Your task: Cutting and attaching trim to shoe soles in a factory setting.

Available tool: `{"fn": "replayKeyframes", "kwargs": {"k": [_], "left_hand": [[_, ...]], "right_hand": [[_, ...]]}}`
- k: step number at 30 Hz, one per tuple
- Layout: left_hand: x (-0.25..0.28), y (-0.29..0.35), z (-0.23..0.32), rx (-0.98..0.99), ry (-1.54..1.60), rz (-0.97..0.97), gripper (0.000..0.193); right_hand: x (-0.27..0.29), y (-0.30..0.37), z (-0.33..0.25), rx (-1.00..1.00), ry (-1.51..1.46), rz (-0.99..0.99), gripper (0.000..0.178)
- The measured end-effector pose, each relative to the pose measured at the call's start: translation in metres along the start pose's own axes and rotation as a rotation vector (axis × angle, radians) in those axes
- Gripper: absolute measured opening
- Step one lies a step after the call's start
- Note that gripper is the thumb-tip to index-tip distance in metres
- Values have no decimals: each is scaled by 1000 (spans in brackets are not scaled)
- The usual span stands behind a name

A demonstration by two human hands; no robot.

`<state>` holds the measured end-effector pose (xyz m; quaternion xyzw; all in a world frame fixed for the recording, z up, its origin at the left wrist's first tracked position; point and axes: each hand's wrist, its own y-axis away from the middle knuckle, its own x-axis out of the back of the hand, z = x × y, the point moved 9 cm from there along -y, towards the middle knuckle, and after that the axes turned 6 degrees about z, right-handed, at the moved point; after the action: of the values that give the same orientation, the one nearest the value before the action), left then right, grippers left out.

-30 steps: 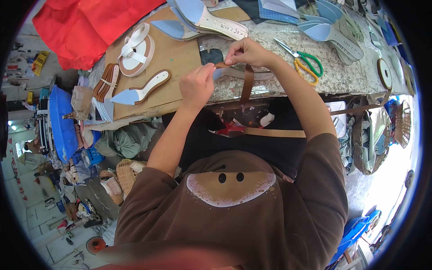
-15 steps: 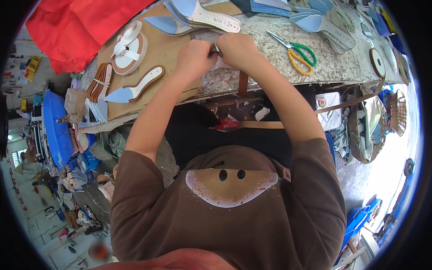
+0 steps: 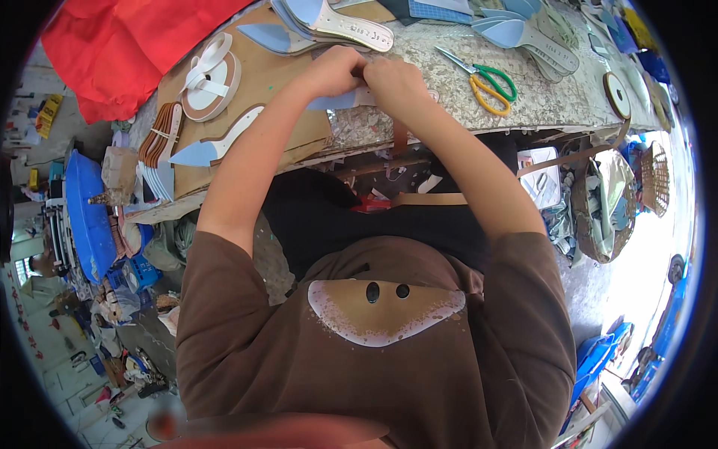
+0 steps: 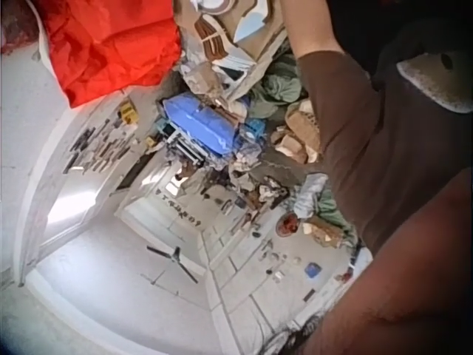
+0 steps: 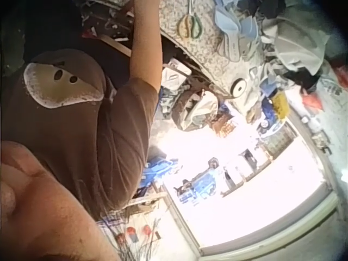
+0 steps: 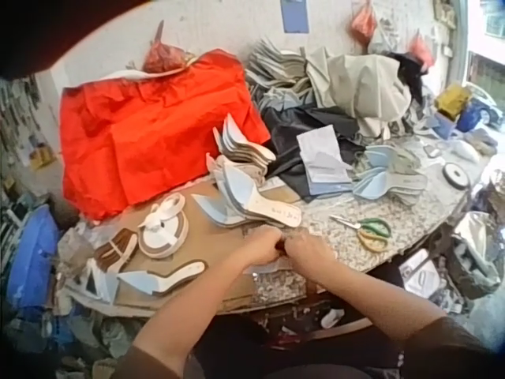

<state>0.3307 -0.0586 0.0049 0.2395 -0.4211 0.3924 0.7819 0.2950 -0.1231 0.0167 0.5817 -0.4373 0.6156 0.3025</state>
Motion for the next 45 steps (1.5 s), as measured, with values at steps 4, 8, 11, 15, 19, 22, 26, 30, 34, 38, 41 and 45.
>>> {"fn": "replayKeyframes", "kwargs": {"k": [4,8,11,15,19,22,26,30,34,38,41,45], "left_hand": [[-8,2,4,-91,-158,15,23],[-11,18,33,-108,-353,42,14],[-24,27,49,-134,-488,40,11],[-18,28,43,-77,-406,137,12],[-18,26,46,-139,-412,169,14],[-26,19,56,-155,-509,105,14],[-38,18,52,-110,-348,83,17],[-32,19,54,-98,-267,150,15],[-29,10,67,-144,-200,183,13],[-60,-9,80,-132,-304,53,35],[-73,-15,78,-126,-379,5,36],[-36,30,112,-224,-207,134,38]], "right_hand": [[6,13,13,92,-12,-50,14],[7,20,15,241,-1,-104,12],[5,22,13,255,-19,-98,12],[9,31,18,278,-100,-39,12],[14,42,33,305,-39,-6,13],[17,44,37,326,-3,57,15],[19,44,24,402,-23,47,17],[30,52,40,510,11,80,16],[25,65,84,435,-246,204,14],[14,65,94,319,-526,113,14],[22,68,113,236,-716,266,17],[46,78,118,-35,-679,-6,43]]}}
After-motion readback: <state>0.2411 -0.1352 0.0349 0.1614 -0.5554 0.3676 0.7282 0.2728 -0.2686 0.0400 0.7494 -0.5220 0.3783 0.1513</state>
